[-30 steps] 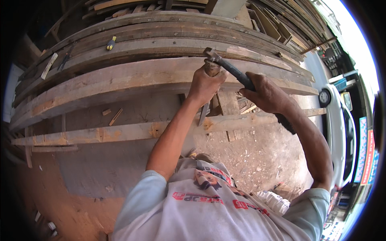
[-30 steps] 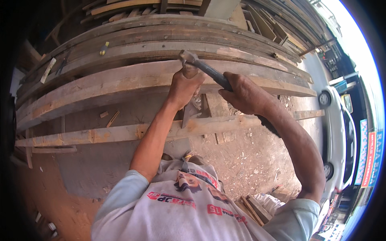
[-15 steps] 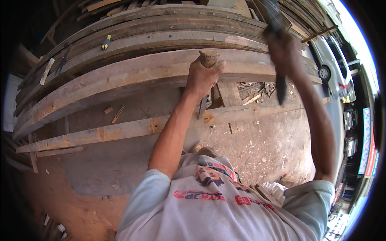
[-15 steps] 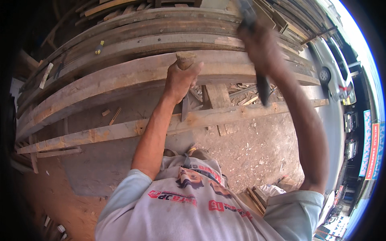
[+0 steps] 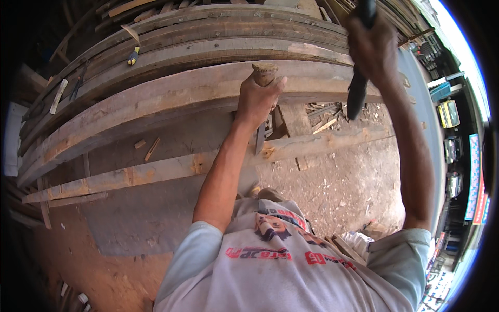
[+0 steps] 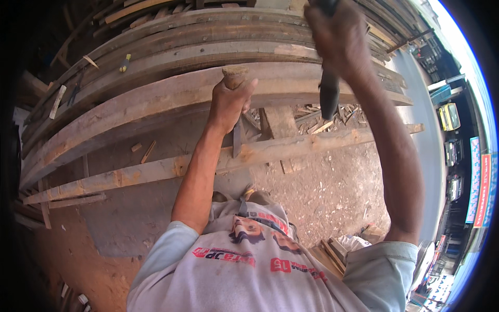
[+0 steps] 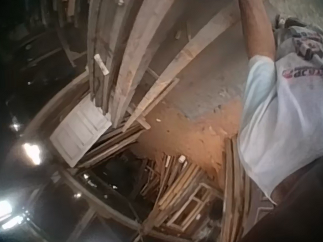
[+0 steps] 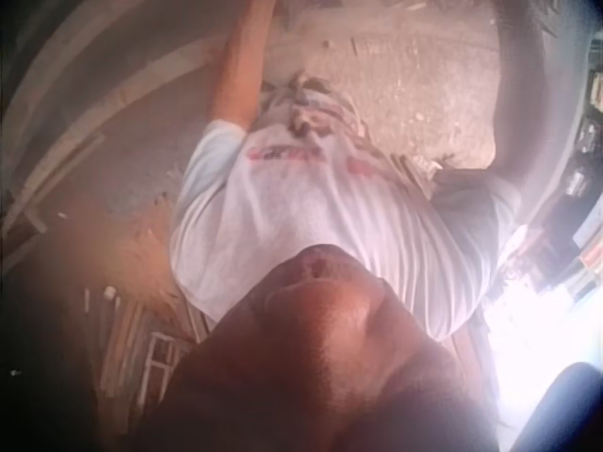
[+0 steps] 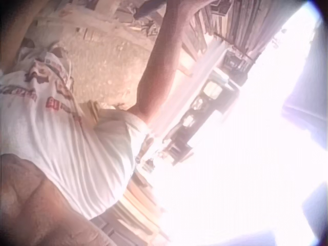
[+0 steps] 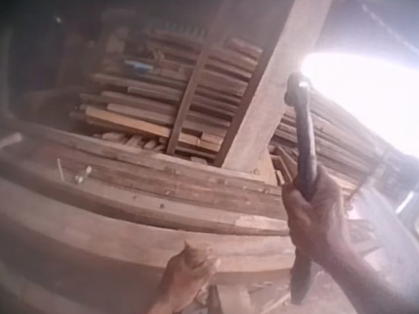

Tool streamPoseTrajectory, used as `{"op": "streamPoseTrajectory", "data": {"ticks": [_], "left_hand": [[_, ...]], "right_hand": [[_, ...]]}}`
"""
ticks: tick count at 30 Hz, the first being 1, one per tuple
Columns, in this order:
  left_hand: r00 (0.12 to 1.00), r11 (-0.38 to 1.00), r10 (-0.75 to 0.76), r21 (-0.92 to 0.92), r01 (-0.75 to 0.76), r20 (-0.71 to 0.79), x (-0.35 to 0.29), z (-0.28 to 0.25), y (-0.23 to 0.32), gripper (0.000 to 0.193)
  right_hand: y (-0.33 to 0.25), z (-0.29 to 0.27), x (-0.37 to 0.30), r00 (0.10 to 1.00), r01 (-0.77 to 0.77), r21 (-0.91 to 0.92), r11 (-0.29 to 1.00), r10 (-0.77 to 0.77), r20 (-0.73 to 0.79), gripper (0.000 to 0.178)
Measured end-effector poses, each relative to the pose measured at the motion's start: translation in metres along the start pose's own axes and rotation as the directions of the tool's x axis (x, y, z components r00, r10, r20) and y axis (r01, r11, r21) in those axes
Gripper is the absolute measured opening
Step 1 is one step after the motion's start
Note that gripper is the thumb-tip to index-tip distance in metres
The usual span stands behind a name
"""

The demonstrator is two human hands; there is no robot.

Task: The person uses a hammer and a wooden mallet to assemble a large curved wooden frame. They repeatedly strike the wooden dowels and planks to secure the structure, occasionally using pliers to adjust components.

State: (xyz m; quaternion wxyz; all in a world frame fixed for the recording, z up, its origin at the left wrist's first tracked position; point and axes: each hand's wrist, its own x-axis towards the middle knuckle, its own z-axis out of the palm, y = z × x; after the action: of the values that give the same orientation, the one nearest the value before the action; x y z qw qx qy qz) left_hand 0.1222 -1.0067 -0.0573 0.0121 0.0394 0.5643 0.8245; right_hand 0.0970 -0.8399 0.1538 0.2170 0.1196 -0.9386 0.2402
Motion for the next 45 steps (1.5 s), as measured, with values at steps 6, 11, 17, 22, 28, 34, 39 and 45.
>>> {"op": "streamPoseTrajectory", "data": {"ticks": [6, 11, 17, 22, 28, 34, 39, 45], "left_hand": [[0.987, 0.988, -0.122, -0.105, 0.111, -0.106, 0.005, -0.012, -0.023, 0.028], [0.979, 0.98, -0.059, -0.196, 0.02, -0.196, 0.002, -0.038, -0.036, 0.027], [0.988, 0.842, -0.108, -0.539, 0.03, -0.113, -0.019, -0.051, -0.032, 0.022], [1.0, 0.78, -0.005, -0.626, 0.021, 0.027, -0.059, -0.053, -0.013, 0.027], [0.982, 0.896, 0.145, -0.405, -0.181, -0.117, -0.063, -0.049, 0.031, 0.027], [0.968, 0.981, 0.157, -0.082, -0.176, -0.197, -0.059, -0.027, 0.019, 0.03], [0.956, 0.989, 0.139, -0.022, -0.15, -0.258, -0.054, -0.016, 0.022, 0.033], [0.956, 0.988, 0.136, -0.032, -0.149, -0.259, -0.055, -0.015, 0.018, 0.03]], "right_hand": [[0.006, 0.047, -0.109, 0.534, 0.417, -0.042, 0.908, -0.207, 0.82, 0.014], [0.004, 0.04, -0.141, 0.792, -0.236, 0.204, 0.95, 0.067, 0.606, 0.018], [0.058, 0.055, -0.163, 0.819, -0.572, 0.473, 0.671, 0.43, 0.38, 0.023], [0.107, 0.082, -0.205, 0.736, -0.676, 0.415, 0.609, 0.589, 0.334, 0.024], [0.141, 0.094, -0.233, 0.715, -0.695, 0.45, 0.561, 0.609, 0.344, 0.025], [0.133, 0.09, -0.223, 0.696, -0.715, 0.444, 0.54, 0.615, 0.372, 0.026], [0.136, 0.089, -0.225, 0.68, -0.728, 0.451, 0.517, 0.629, 0.377, 0.025], [0.139, 0.093, -0.227, 0.674, -0.734, 0.44, 0.517, 0.634, 0.38, 0.026]]}}
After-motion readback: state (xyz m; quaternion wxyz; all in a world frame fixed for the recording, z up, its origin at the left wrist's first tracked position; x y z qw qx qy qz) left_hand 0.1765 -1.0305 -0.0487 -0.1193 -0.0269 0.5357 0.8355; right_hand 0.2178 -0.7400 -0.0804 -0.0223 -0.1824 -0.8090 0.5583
